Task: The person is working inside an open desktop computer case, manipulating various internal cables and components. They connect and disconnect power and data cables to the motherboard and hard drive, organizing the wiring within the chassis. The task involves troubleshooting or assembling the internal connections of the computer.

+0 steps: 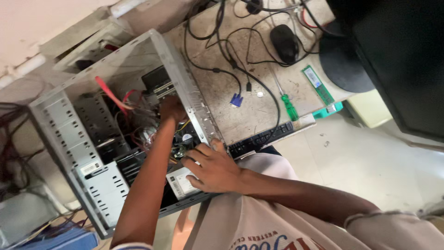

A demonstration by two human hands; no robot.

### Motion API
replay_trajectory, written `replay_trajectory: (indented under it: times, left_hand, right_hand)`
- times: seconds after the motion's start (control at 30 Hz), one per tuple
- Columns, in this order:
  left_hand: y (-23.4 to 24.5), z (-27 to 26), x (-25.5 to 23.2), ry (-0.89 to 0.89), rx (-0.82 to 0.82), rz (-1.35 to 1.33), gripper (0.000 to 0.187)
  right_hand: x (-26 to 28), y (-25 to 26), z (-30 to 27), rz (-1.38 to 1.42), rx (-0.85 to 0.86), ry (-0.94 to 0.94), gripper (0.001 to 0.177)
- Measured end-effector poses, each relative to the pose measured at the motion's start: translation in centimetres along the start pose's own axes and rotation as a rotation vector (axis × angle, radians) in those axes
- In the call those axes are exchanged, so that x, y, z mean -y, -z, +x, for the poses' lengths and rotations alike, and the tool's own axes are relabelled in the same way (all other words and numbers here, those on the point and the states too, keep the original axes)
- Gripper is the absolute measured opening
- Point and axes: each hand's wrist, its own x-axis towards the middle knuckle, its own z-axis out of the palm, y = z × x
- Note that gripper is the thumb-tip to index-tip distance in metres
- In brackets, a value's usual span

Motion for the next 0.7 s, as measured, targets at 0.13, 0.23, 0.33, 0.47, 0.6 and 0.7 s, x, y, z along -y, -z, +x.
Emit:
replay_trajectory:
  times: [0.13, 0.23, 0.33, 0.47, 0.6, 0.7]
  left_hand:
    - [1.1, -1.7, -2.0, -0.043, -0.031, 0.012, 0.035]
    - [2.0, -2.0, -2.4, -0.028, -0.059, 0.050, 0.035]
    - [2.0, -1.3, -2.5, -0.038, -0.044, 0.071, 0.034]
    - [1.8, -0.5, -1.9, -0.040, -0.024, 0.095, 0.034]
    - [1.6, -0.5, -2.1, -0.059, -0.035, 0.100, 0.035]
    - [2.1, -1.8, -3.0, -0.115, -0.080, 0.118, 0.035]
  right_hand:
    - [-0.2, 0.1, 0.1, -0.030, 0.001, 0.031, 0.041]
    - [0.2, 0.4, 0.2, -0.028, -0.002, 0.049, 0.044]
    - [0.1, 0.6, 0.4, -0.021, 0.020, 0.059, 0.044]
    - [0.5, 0.6, 0.5, -0.009, 0.055, 0.073, 0.044]
    - [0.3, 0.7, 0.4, -0.036, 0.071, 0.091, 0.044]
    - [0.4, 0.3, 0.1, -0.024, 0.023, 0.092, 0.039]
